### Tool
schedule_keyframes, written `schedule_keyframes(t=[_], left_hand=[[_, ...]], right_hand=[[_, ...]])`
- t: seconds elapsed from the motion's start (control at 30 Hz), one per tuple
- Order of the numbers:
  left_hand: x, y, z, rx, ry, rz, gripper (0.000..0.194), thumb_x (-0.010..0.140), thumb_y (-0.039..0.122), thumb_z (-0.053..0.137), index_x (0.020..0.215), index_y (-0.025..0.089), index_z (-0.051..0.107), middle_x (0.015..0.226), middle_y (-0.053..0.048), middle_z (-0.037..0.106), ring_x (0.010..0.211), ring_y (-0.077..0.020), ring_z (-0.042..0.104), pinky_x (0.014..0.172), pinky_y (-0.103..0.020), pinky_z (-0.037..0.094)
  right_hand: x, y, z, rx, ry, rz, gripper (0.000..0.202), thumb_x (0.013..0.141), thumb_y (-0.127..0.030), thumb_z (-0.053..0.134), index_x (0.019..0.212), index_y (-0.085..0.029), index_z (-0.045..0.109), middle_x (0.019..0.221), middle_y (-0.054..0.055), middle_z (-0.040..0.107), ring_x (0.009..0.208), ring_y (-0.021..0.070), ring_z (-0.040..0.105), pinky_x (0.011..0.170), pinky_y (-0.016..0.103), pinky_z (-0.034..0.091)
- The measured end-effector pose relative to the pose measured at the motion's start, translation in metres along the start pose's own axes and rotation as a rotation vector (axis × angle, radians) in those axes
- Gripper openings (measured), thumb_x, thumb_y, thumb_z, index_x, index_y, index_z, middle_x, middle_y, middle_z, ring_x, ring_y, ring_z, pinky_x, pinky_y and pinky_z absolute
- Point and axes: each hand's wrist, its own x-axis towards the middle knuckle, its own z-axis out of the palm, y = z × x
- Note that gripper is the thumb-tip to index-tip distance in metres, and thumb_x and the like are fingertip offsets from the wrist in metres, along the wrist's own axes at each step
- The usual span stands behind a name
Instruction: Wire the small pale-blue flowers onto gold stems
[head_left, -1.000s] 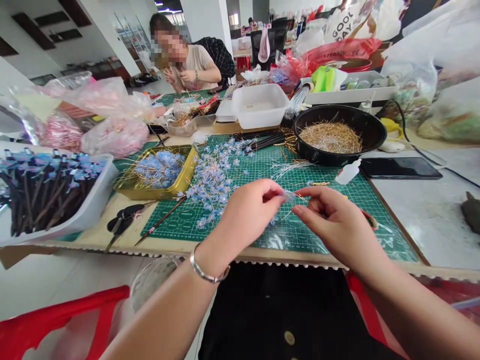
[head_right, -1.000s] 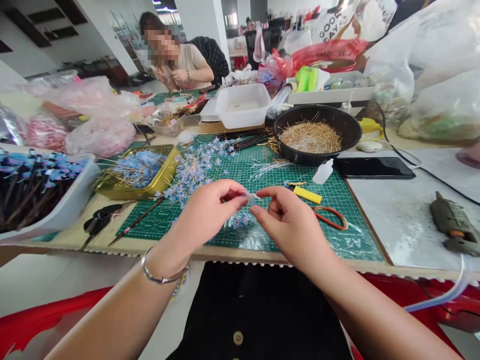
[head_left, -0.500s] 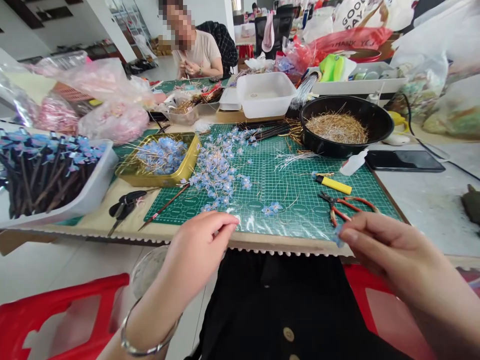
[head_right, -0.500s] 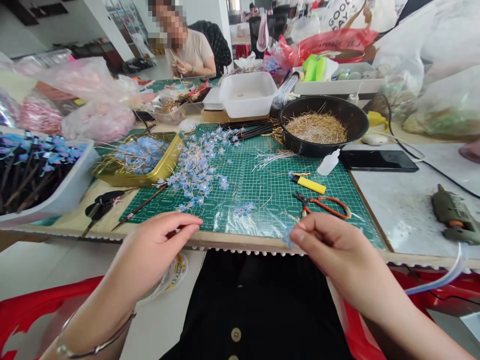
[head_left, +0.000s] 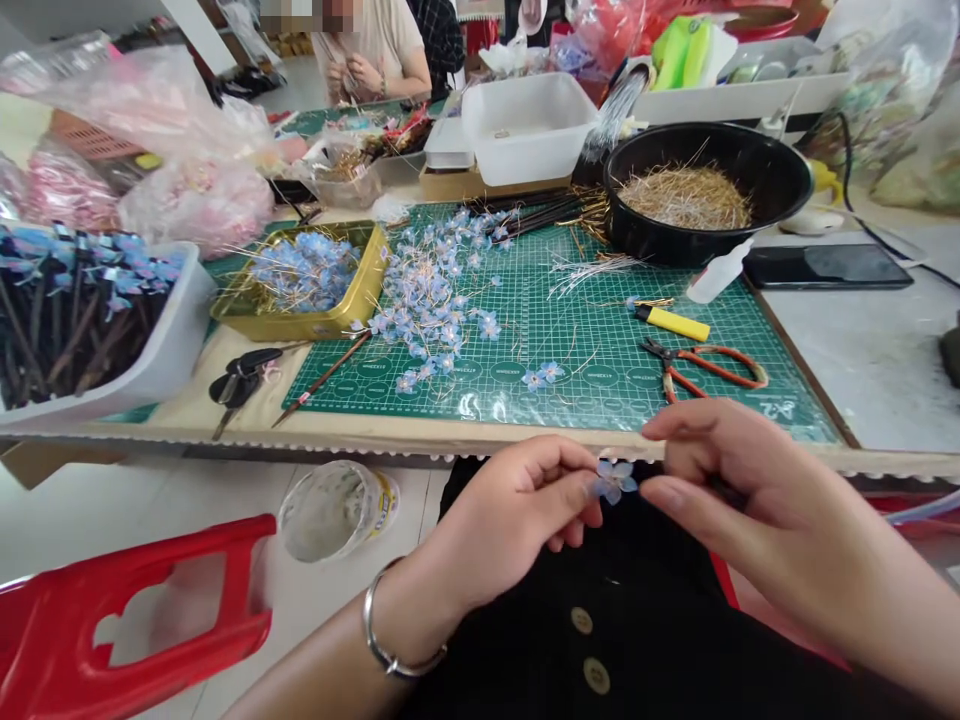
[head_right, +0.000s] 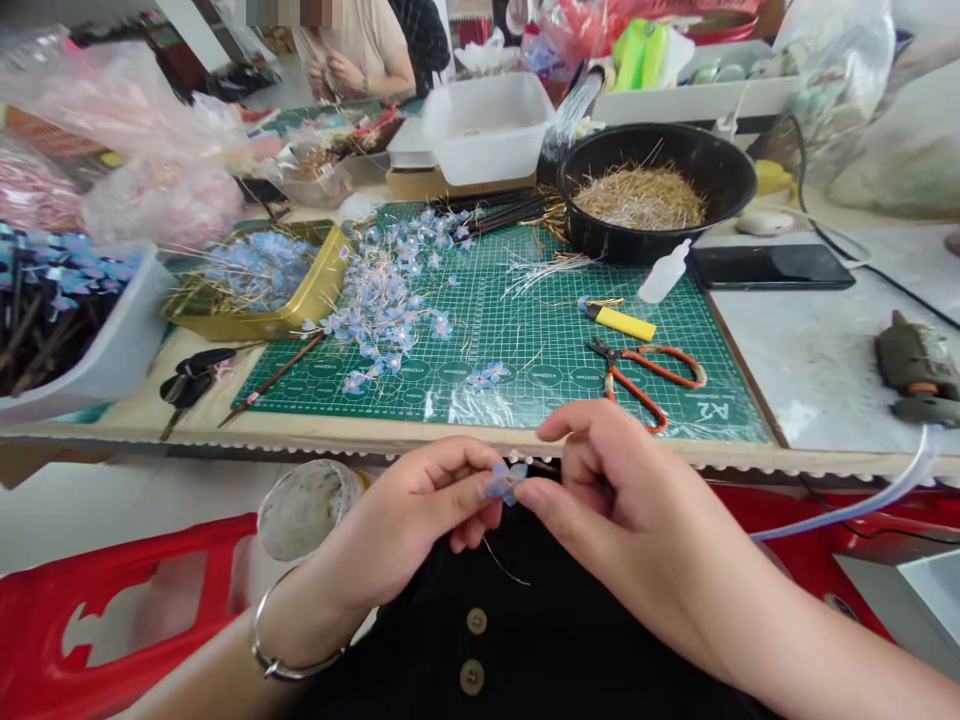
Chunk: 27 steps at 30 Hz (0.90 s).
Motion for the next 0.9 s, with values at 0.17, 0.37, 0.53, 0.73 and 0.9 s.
schedule_keyframes(t=[0.17, 0.37, 0.53, 0.73, 0.9], left_hand=[[0.003, -0.008, -0.001, -0.290, 0.055, -0.078, 0.013, 0.089, 0.027, 0.069, 0.097, 0.016, 0.069, 0.066, 0.003, 0.063, 0.048, -0.0030, 0.048, 0.045, -0.015, 0.033], [0.002, -0.007, 0.001, -0.300, 0.054, -0.077, 0.013, 0.091, 0.020, 0.064, 0.102, 0.019, 0.073, 0.067, 0.003, 0.064, 0.047, -0.0014, 0.050, 0.043, -0.011, 0.034], [0.002, -0.006, 0.001, -0.258, 0.039, -0.044, 0.016, 0.092, 0.021, 0.064, 0.105, 0.021, 0.073, 0.068, 0.004, 0.064, 0.047, -0.0013, 0.051, 0.041, -0.010, 0.036], [0.000, -0.005, 0.000, -0.192, 0.031, -0.035, 0.019, 0.092, 0.021, 0.063, 0.109, 0.020, 0.071, 0.070, 0.004, 0.063, 0.048, -0.0021, 0.053, 0.042, -0.010, 0.038], [-0.002, -0.003, -0.001, -0.101, 0.034, -0.022, 0.022, 0.093, 0.021, 0.060, 0.112, 0.019, 0.070, 0.072, 0.003, 0.062, 0.050, -0.0028, 0.053, 0.044, -0.011, 0.040]], right_hand=[[-0.012, 0.001, -0.014, -0.296, 0.098, -0.303, 0.007, 0.093, -0.024, 0.051, 0.093, -0.029, 0.056, 0.066, 0.001, 0.066, 0.051, 0.0155, 0.061, 0.046, 0.028, 0.048], [-0.030, 0.009, -0.010, -0.163, 0.115, -0.210, 0.015, 0.086, -0.037, 0.068, 0.101, -0.034, 0.069, 0.073, 0.004, 0.070, 0.063, 0.0237, 0.065, 0.052, 0.036, 0.051], [-0.034, 0.011, -0.003, -0.053, 0.126, -0.125, 0.013, 0.087, -0.043, 0.069, 0.094, -0.034, 0.072, 0.071, 0.004, 0.069, 0.068, 0.0249, 0.067, 0.053, 0.035, 0.053], [-0.025, 0.010, -0.004, -0.305, 0.088, -0.354, 0.013, 0.085, -0.024, 0.071, 0.095, -0.033, 0.067, 0.069, 0.000, 0.069, 0.062, 0.0221, 0.066, 0.054, 0.036, 0.053], [-0.015, 0.011, -0.008, -0.580, 0.052, -0.633, 0.012, 0.090, -0.012, 0.061, 0.093, -0.024, 0.060, 0.066, 0.001, 0.068, 0.056, 0.0196, 0.062, 0.052, 0.037, 0.046]])
